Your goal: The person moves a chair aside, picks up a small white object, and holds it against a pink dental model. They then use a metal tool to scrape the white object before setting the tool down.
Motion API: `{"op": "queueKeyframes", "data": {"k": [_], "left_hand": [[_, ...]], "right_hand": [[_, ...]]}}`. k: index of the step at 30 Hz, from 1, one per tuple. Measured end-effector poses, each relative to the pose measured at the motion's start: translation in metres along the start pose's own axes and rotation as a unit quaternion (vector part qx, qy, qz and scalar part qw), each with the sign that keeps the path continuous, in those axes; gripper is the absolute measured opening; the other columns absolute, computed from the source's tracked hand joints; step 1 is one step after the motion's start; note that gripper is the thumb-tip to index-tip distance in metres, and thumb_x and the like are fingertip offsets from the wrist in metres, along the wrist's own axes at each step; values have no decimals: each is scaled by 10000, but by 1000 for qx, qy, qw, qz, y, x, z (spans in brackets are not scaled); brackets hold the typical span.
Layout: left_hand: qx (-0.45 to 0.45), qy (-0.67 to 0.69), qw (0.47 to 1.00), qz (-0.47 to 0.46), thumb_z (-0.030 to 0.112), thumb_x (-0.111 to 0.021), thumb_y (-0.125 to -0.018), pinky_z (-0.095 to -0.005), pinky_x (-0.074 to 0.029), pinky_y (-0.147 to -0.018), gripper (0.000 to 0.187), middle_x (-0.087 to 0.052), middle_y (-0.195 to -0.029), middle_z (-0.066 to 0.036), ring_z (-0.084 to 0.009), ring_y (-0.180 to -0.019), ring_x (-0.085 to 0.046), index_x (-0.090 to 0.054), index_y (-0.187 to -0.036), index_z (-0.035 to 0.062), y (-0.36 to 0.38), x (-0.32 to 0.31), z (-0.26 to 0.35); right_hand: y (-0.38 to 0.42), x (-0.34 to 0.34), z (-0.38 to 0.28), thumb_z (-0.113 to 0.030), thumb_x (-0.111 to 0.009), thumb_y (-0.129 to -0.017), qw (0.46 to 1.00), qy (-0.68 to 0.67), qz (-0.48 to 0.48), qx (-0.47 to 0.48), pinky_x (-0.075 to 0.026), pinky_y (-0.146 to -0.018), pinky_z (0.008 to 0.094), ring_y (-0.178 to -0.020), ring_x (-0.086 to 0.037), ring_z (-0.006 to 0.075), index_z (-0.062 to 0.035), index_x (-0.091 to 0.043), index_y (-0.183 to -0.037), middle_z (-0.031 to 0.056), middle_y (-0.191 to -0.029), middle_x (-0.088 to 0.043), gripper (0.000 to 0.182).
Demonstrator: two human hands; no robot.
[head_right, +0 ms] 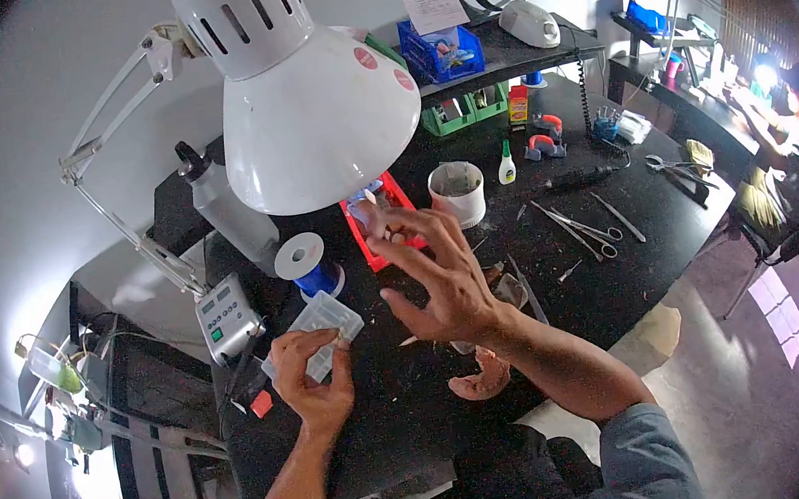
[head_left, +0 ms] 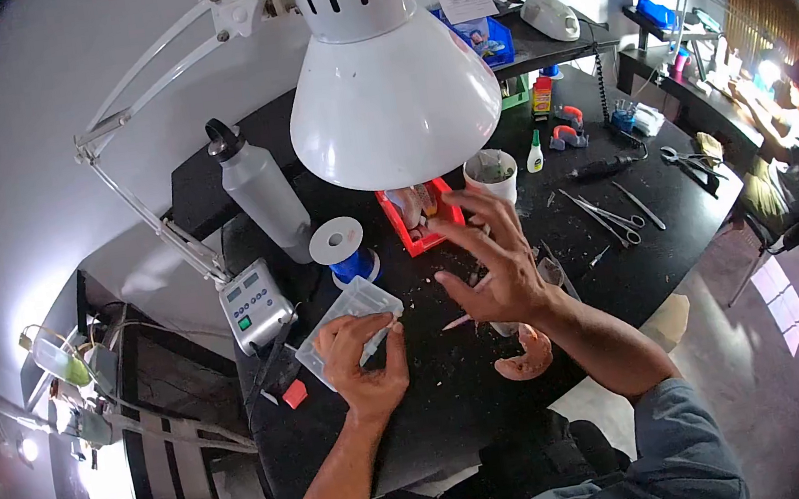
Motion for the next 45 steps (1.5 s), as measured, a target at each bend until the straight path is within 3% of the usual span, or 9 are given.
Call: {"op": "queueKeyframes", "data": {"k": [6,9,12,18,21,22,40,43,45], "left_hand": [[-7,-34,999,-13,20,-852,-805,-388,-475,-915,184,-777,-956,-60,-251,-959,-662,-783,-964,83,-1,1,2],[-11,-36,999,-18,26,-857,-798,-393,-467,-920,180,-774,-945,-53,-247,-950,-660,-785,-951,88,-2,1,3],[-17,-43,999,-11,30,-861,-794,-394,-462,-926,177,-774,-935,-48,-244,-942,-662,-788,-943,91,-3,2,6],[-7,-21,1000,-12,17,-869,-715,-383,-424,-932,259,-788,-942,-3,-231,-933,-670,-811,-941,129,1,-1,2],[-2,-5,1000,-22,14,-875,-710,-374,-424,-930,268,-798,-960,4,-217,-932,-674,-817,-944,130,0,-3,6],[-12,-6,999,-33,15,-877,-725,-375,-437,-924,258,-798,-963,-6,-218,-934,-671,-815,-951,123,-1,-4,9],[-33,-9,995,-90,44,-894,-739,-387,-457,-908,255,-789,-956,-20,-226,-926,-664,-813,-971,115,2,-12,17],[-25,-5,996,-88,33,-882,-750,-390,-457,-908,245,-770,-942,-33,-236,-929,-661,-811,-972,111,0,-12,18],[-20,-7,997,-80,29,-875,-762,-393,-457,-909,232,-756,-931,-45,-243,-936,-658,-809,-971,107,1,-12,17]], "right_hand": [[2,7,9,-219,-873,-765,995,80,45,-45,-313,-1202,607,-1500,-404,447,-79,-554,-1524,251,-1602,-447,835],[3,8,12,-218,-864,-777,993,81,49,-64,-333,-1176,620,-1465,-402,472,-150,-551,-1542,233,-1658,-354,830],[2,9,10,-227,-879,-767,992,85,49,-73,-306,-1202,600,-1522,-355,438,-119,-613,-1483,246,-1632,-407,771],[-1,6,-13,-139,-845,-807,998,5,17,59,-415,-1118,570,-1343,-555,399,-134,-775,-1137,154,-1423,-618,338],[4,-11,-16,-94,-834,-826,989,-96,-59,93,-517,-1011,499,-1178,-673,331,-104,-794,-1032,96,-1197,-727,210],[4,-15,-19,-96,-838,-841,982,-129,-83,110,-579,-866,441,-1019,-735,285,-70,-795,-1043,76,-1035,-756,208],[10,-32,-22,-114,-836,-858,969,-176,-157,77,-609,-747,397,-842,-757,290,-27,-786,-995,82,-904,-768,170],[14,-38,-14,-153,-855,-828,959,-200,-191,51,-585,-914,461,-1147,-718,340,-42,-778,-1114,160,-1219,-744,316],[4,-18,-14,-222,-877,-812,987,-113,-105,44,-496,-1043,547,-1382,-532,410,-91,-727,-1288,232,-1493,-535,516]]}}
Point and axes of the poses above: each hand's wrist, its own y-axis away from the middle knuckle, its own x-axis out of the back of the hand, z = x × y, the point moved 8 cm from there along -y, towards the middle knuckle
